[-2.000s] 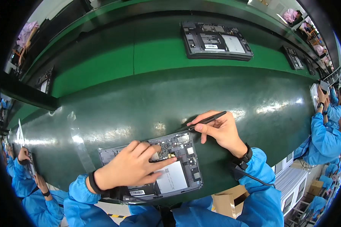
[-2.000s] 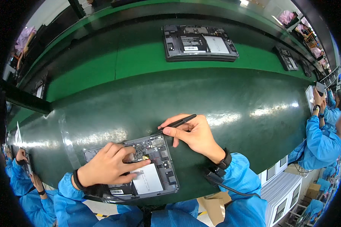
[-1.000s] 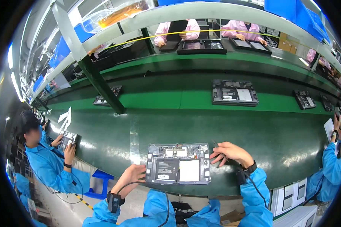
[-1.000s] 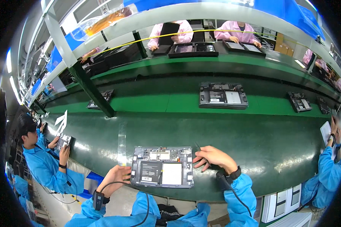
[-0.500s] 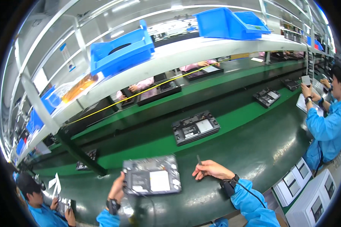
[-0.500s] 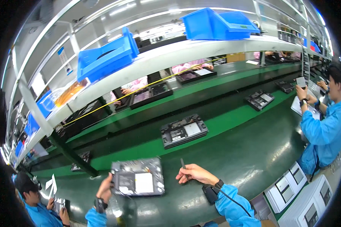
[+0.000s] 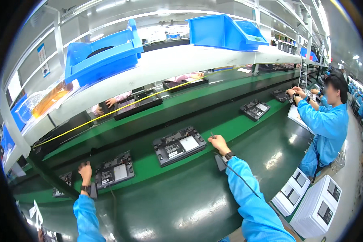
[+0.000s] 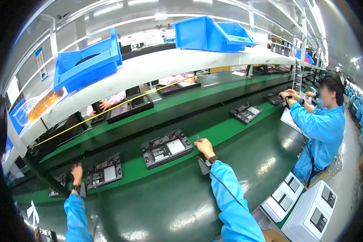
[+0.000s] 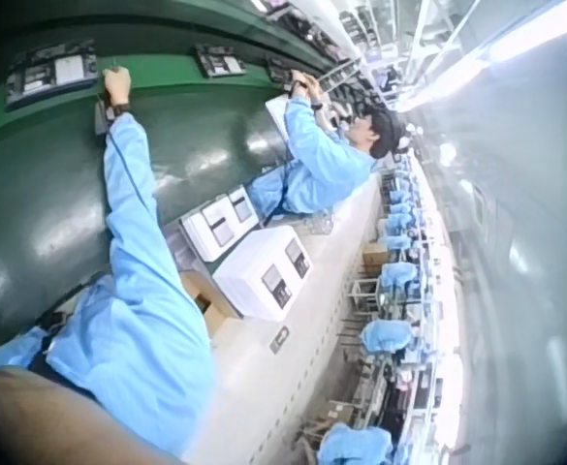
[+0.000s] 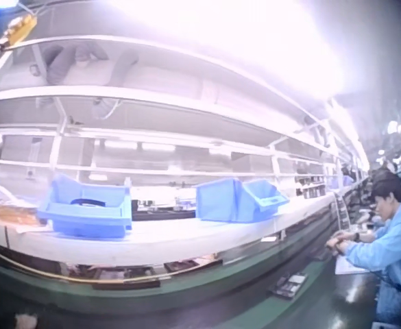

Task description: Assembling internal components and applying tape to the battery of a tablet on an assembly line.

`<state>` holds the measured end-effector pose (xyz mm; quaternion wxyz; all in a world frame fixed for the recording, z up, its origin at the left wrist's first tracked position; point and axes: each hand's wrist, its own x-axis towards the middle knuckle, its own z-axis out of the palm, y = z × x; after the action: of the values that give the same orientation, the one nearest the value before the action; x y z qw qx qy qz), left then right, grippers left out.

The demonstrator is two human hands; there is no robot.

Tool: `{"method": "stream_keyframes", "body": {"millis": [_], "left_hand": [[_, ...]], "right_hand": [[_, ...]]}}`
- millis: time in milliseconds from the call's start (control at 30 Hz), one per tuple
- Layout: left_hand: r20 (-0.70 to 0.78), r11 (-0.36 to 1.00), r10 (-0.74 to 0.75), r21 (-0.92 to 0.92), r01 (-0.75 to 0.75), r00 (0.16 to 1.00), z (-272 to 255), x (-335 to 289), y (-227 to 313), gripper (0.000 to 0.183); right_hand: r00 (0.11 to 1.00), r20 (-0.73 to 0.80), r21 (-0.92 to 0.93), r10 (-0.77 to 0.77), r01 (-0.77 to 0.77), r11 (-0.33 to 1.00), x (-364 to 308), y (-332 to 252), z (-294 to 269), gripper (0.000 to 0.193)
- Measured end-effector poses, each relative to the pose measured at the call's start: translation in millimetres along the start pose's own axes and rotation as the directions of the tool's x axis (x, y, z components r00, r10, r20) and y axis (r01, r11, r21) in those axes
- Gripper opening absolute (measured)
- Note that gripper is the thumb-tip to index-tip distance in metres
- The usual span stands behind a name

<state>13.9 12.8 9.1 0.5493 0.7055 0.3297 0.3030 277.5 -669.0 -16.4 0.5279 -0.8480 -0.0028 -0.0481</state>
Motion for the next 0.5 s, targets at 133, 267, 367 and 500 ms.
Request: {"method": "stream_keyframes", "body": {"millis": [133,267,367,500], "left_hand": [[0.479,0.862,0.147,-0.491,0.125,0.865,109,-76,34,0.032],[0.508,0.835,-0.295,-0.276,0.477,0.809,210,-130,25,0.064],[0.558,0.880,-0.011,-0.389,0.273,0.830,257,-192,81,0.046],[0.651,0.809,-0.115,-0.377,0.451,0.751,232,-193,98,0.036]], "right_hand": [[0.985,0.172,0.132,-0.007,-0.016,0.991,16,-8,20,0.033],[0.974,0.225,0.218,0.003,-0.054,0.975,-8,-33,60,0.023],[0.975,0.214,0.238,-0.057,0.004,0.971,-22,-28,72,0.025],[0.990,0.140,0.077,0.011,-0.022,0.997,-54,-45,64,0.026]]}}
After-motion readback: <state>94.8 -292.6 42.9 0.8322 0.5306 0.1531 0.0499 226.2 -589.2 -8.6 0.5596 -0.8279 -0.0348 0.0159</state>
